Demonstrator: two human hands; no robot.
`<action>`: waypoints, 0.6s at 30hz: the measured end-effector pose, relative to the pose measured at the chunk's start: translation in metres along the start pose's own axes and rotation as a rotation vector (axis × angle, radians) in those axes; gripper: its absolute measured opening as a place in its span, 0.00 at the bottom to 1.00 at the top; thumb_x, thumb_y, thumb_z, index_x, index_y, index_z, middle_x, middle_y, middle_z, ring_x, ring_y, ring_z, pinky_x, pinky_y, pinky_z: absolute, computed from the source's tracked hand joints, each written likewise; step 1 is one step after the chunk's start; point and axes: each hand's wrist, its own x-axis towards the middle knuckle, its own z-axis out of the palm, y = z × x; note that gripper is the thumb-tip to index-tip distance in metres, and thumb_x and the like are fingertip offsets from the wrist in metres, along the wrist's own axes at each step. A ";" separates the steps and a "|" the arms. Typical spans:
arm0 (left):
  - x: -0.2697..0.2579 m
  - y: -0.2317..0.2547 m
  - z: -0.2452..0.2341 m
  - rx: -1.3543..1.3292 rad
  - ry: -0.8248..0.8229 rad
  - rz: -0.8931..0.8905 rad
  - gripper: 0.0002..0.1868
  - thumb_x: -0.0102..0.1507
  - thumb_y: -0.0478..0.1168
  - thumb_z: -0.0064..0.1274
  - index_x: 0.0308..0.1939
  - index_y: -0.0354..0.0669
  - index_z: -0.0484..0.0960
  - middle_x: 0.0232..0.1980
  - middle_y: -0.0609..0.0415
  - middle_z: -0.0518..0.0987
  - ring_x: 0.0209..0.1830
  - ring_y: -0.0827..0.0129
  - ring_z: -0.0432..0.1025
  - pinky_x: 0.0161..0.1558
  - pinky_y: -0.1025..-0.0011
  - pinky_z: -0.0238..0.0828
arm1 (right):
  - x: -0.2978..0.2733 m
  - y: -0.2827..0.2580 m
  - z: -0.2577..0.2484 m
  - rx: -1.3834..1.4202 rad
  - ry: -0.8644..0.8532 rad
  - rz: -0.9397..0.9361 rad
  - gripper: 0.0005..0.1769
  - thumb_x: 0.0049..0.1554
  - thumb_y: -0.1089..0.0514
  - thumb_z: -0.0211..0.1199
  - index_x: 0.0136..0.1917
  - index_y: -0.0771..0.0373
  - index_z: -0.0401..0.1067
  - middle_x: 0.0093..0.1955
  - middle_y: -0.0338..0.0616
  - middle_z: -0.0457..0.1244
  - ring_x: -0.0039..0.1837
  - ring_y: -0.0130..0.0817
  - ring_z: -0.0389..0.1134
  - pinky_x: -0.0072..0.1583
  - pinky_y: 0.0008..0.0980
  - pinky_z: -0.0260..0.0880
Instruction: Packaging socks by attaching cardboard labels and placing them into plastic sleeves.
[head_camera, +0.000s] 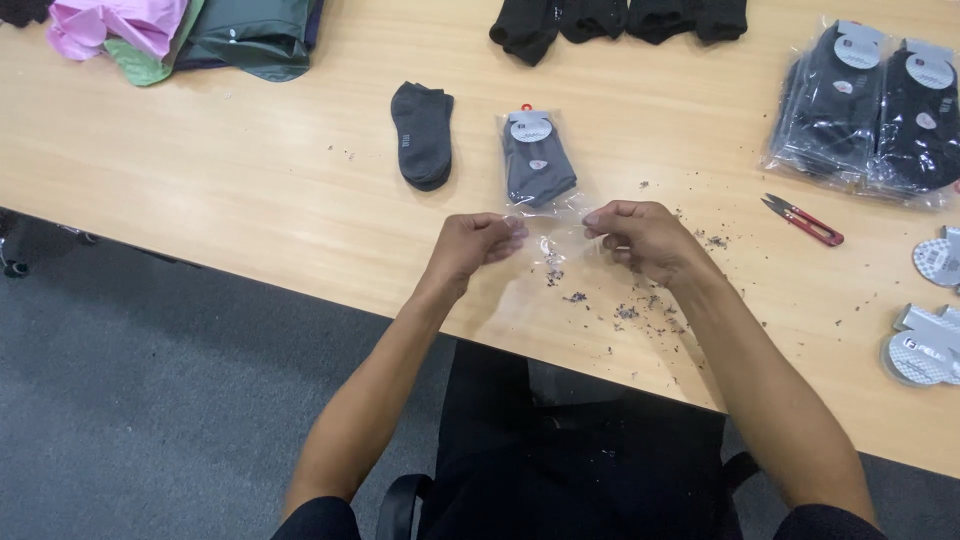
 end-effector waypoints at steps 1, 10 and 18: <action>0.000 0.001 -0.001 0.121 0.041 0.075 0.10 0.62 0.38 0.60 0.45 0.39 0.87 0.43 0.45 0.87 0.40 0.67 0.81 0.44 0.74 0.82 | 0.000 0.002 0.000 0.032 0.000 -0.002 0.08 0.56 0.62 0.65 0.49 0.68 0.77 0.40 0.47 0.67 0.36 0.24 0.60 0.34 0.19 0.57; -0.029 0.018 0.033 0.216 0.242 0.231 0.09 0.61 0.37 0.60 0.43 0.42 0.89 0.35 0.48 0.87 0.24 0.74 0.78 0.24 0.82 0.74 | 0.001 0.005 -0.003 0.203 0.057 -0.121 0.05 0.56 0.63 0.67 0.46 0.65 0.77 0.38 0.44 0.68 0.36 0.22 0.69 0.35 0.12 0.65; -0.050 0.031 0.059 0.034 0.282 0.327 0.11 0.60 0.31 0.58 0.45 0.27 0.85 0.41 0.36 0.86 0.36 0.59 0.84 0.37 0.76 0.84 | -0.003 0.002 -0.001 0.325 0.094 -0.205 0.05 0.55 0.65 0.66 0.45 0.67 0.76 0.49 0.54 0.72 0.47 0.30 0.77 0.44 0.15 0.77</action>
